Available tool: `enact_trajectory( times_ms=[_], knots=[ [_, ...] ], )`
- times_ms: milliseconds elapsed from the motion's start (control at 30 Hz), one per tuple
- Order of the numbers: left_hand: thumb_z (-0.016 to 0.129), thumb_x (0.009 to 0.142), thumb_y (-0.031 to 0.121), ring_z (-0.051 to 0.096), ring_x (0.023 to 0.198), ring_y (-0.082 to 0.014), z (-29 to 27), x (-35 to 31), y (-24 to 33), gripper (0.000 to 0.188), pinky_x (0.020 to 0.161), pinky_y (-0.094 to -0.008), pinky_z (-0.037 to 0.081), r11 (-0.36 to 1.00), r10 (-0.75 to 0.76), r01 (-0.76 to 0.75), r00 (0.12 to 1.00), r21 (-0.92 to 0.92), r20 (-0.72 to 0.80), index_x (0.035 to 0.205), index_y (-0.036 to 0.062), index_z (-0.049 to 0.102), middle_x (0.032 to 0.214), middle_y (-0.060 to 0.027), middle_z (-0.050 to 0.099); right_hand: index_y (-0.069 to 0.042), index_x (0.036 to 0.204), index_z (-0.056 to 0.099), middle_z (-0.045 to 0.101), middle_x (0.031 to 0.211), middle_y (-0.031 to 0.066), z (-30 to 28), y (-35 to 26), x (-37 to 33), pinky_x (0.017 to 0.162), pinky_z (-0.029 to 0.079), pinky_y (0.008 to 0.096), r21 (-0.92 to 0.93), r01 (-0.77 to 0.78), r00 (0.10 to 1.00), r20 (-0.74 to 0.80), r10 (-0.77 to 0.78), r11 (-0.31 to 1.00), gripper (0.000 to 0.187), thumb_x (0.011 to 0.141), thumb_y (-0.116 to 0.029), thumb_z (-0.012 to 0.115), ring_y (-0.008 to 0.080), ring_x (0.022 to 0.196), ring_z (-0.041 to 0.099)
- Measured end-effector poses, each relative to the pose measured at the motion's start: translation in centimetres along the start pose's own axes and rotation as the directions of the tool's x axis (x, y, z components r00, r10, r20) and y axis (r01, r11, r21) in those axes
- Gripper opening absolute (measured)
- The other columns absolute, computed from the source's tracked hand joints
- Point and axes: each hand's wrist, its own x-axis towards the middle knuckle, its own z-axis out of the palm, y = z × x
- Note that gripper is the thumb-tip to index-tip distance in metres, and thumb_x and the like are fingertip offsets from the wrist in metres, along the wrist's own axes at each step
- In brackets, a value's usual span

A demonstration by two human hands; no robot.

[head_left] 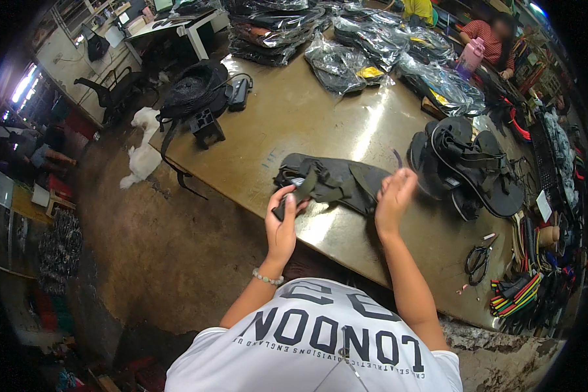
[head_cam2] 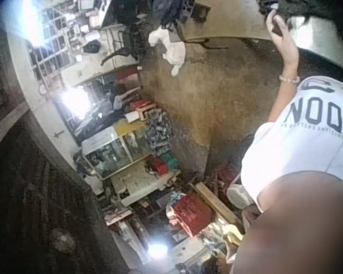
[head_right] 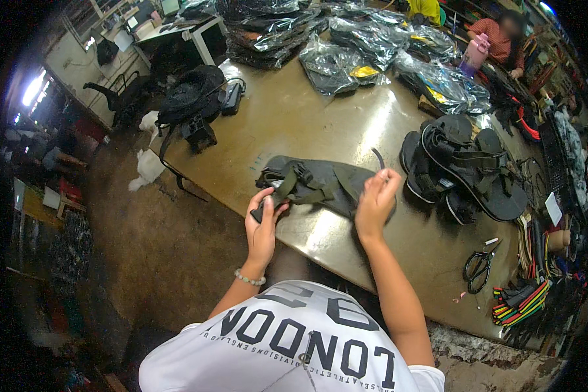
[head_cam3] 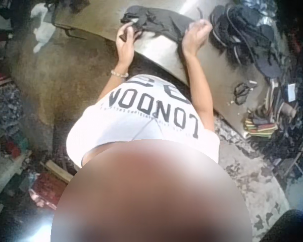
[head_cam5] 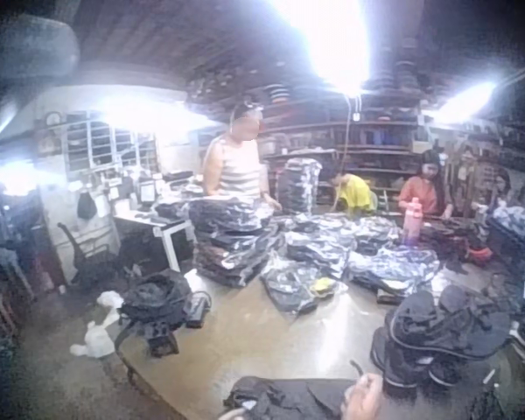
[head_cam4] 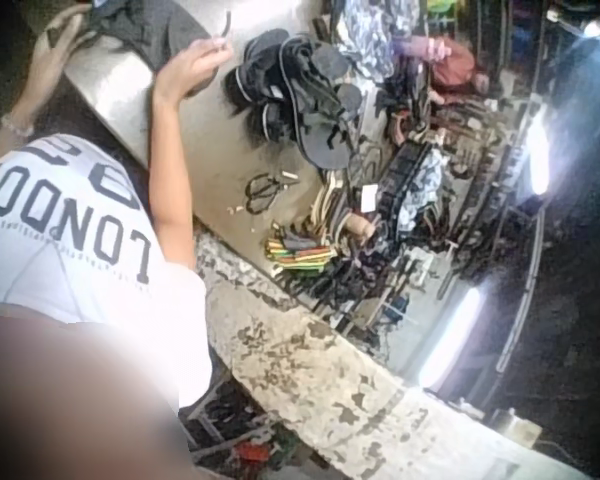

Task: The person assembles black sandals by threading straps through buckles and securing them. They handle multiple sandals one at a time, adjusting and tightening the straps, then placing finished units into a pile on the table.

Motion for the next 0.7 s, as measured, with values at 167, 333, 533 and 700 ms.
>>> enact_trajectory(
  times_ms=[167, 333, 533, 700],
  knots=[
    [0.054, 0.096, 0.009, 0.066, 0.089, -0.0221, 2.2, 1.3, 0.1, 0.024, 0.083, -0.033, 0.055, 0.908, -0.235, 0.335, 0.904, -0.252, 0.357, 0.117, -0.0024, 0.054, 0.105, -0.0136, 0.062, -0.011, 0.109, 0.042, 0.04, 0.073, -0.0048, -6.1, -1.9, -3.7, 0.049, 0.029, 0.0179, -0.056, 0.059, 0.994, -0.094, -0.064, 0.997, 0.021, 0.103, -0.032, 0.043, 0.003, 0.061, 0.036],
    [0.053, 0.096, 0.01, 0.066, 0.091, -0.025, 8.8, 0.0, -1.0, 0.023, 0.086, -0.0383, 0.053, 0.483, -0.26, 0.744, 0.624, -0.461, 0.737, 0.119, 0.0044, 0.051, 0.1, -0.0143, 0.063, -0.008, 0.108, 0.042, 0.038, 0.079, -0.0016, -12.2, -5.9, -5.4, 0.055, 0.033, 0.0196, -0.423, 0.189, 0.855, -0.372, -0.36, 0.886, 0.02, 0.105, -0.028, 0.04, 0.0064, 0.066, 0.037],
    [0.058, 0.095, 0.01, 0.066, 0.092, -0.0214, 12.9, 0.9, 2.0, 0.02, 0.085, -0.0347, 0.055, 0.641, -0.214, 0.652, 0.658, -0.405, 0.722, 0.113, 0.0013, 0.054, 0.097, -0.007, 0.059, -0.001, 0.109, 0.04, 0.054, 0.091, 0.0102, -10.7, -4.7, -6.6, 0.081, 0.042, 0.0295, -0.542, 0.191, 0.922, -0.187, -0.339, 0.818, 0.023, 0.106, -0.022, 0.031, 0.0175, 0.087, 0.051],
    [0.056, 0.092, 0.004, 0.063, 0.091, -0.0216, 11.4, 1.9, 3.5, 0.011, 0.084, -0.0347, 0.056, 0.64, -0.054, 0.548, 0.731, -0.538, 0.68, 0.103, 0.0033, 0.056, 0.1, -0.009, 0.057, -0.001, 0.11, 0.039, 0.063, 0.089, 0.0201, -9.7, -6.4, -3.5, 0.075, 0.048, 0.0378, -0.626, 0.024, 0.995, -0.064, -0.082, 0.78, 0.028, 0.105, -0.027, 0.032, 0.0265, 0.08, 0.064]
  ],
)
